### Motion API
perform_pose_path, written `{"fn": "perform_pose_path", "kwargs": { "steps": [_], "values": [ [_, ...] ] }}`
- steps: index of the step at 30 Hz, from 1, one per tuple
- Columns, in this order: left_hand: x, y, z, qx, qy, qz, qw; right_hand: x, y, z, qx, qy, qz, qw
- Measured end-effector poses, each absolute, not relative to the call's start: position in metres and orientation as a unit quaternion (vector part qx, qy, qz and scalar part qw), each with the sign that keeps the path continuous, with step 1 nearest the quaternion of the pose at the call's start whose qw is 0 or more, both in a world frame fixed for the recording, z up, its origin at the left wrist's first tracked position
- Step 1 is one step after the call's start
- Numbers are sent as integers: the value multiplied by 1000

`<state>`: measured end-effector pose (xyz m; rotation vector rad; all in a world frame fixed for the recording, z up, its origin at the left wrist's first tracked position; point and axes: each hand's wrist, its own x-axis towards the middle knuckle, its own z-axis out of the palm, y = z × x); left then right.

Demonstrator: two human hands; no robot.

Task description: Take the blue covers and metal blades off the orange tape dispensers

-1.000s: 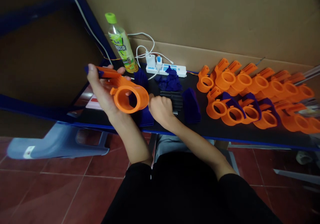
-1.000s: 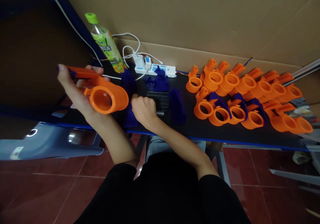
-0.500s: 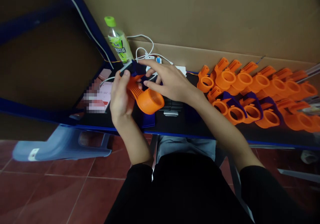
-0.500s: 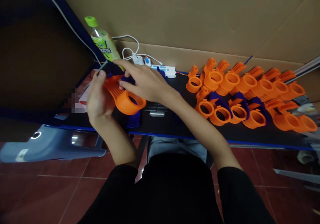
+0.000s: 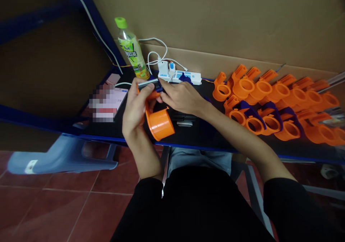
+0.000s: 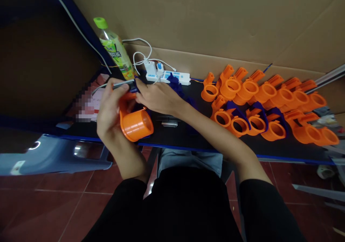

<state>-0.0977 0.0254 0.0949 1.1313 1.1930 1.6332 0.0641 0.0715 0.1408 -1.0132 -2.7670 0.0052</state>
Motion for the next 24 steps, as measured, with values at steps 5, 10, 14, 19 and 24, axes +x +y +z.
{"fn": "perform_pose_path", "kwargs": {
  "steps": [5,10,14,19,24],
  "values": [
    [-88,29,91,446,456,669,382,85,103,112,-243,-956,25,162],
    [-98,9,102,429,420,628,496,121,124,119,-237,-962,9,139],
    [-104,-2,111,398,424,682,443,133,139,127,-327,-943,-43,47],
    [-98,9,108,404,412,688,440,119,156,121,-421,-904,-76,3],
    [-109,20,91,467,427,634,445,104,148,137,-425,-903,-15,64]
  ]
}}
